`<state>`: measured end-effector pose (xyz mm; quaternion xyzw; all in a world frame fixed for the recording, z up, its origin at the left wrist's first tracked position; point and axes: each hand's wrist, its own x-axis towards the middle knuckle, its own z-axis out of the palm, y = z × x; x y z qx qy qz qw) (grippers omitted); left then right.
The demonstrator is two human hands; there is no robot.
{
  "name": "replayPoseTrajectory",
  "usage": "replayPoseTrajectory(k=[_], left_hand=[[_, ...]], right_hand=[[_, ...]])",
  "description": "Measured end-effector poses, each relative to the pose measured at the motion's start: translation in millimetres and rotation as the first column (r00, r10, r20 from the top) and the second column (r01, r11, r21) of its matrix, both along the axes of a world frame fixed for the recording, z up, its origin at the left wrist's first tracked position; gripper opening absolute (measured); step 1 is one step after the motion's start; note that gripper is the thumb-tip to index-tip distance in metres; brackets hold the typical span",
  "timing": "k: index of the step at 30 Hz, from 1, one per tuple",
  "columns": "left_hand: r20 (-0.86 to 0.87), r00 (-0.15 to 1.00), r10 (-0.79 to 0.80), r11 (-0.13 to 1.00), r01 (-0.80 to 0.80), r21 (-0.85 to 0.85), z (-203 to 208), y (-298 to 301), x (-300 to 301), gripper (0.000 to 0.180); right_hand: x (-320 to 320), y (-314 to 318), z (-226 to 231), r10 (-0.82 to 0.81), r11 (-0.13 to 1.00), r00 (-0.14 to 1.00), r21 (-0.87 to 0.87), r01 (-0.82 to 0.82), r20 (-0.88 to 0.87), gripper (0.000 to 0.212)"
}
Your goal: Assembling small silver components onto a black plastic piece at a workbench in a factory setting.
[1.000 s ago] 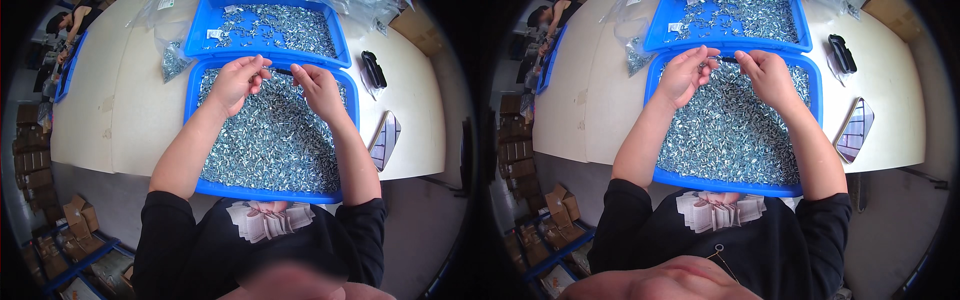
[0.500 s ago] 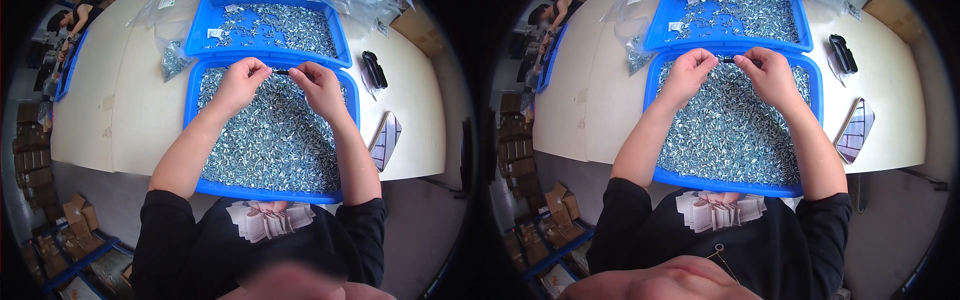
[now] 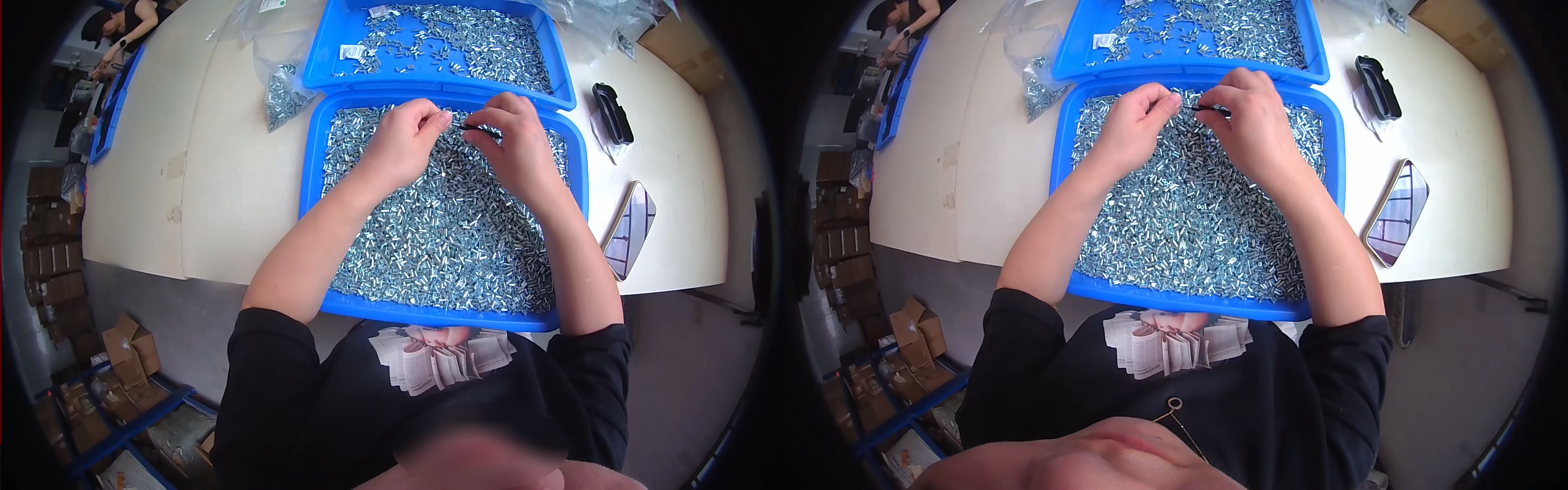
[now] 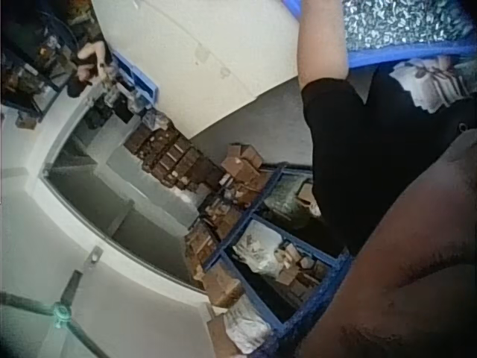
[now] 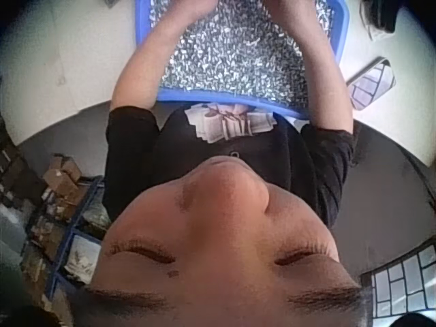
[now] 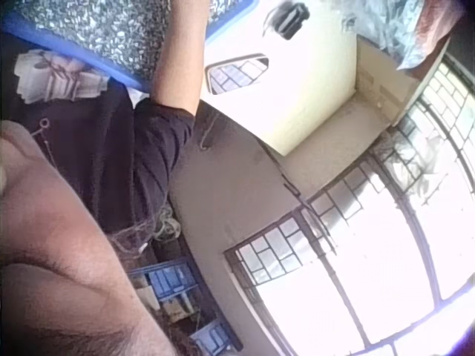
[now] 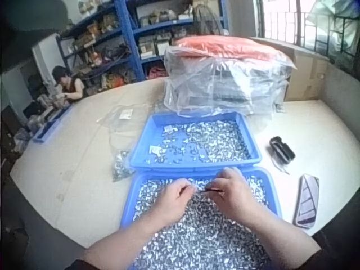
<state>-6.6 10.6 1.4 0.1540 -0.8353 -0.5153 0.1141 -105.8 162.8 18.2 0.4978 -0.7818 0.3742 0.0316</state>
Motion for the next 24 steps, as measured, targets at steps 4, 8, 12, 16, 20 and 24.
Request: replayPoseTrajectory(k=[4,8,12,16,20,24], left_hand=[[0.003,1.000,-0.023,0.931,0.020,0.365,-5,-2,0,0.027],[0.020,1.000,-0.004,0.868,-0.006,0.496,-2,-5,1,0.030],[0.116,0.989,-0.088,0.666,-0.028,0.745,8,-10,3,0.030],[0.070,0.989,-0.127,0.599,0.020,0.801,9,-8,2,0.030],[0.039,0.992,-0.123,0.553,0.036,0.832,6,-10,2,0.029],[0.038,0.997,-0.064,0.516,0.001,0.856,6,-10,1,0.025]], right_hand=[[3,0,5,-0.066,0.996,0.996,0.061,0.063,0.058,0.012],[4,1,8,-0.093,0.992,0.993,0.083,0.099,-0.065,0.011],[0,-2,1,-0.038,0.974,0.935,-0.195,0.114,0.354,0.013],[-2,-3,-7,0.214,0.915,0.744,-0.396,0.075,0.633,0.018],[1,-5,-7,0.228,0.907,0.724,-0.413,0.085,0.651,0.017],[3,-5,-5,0.159,0.921,0.842,-0.384,0.061,0.516,0.016]])
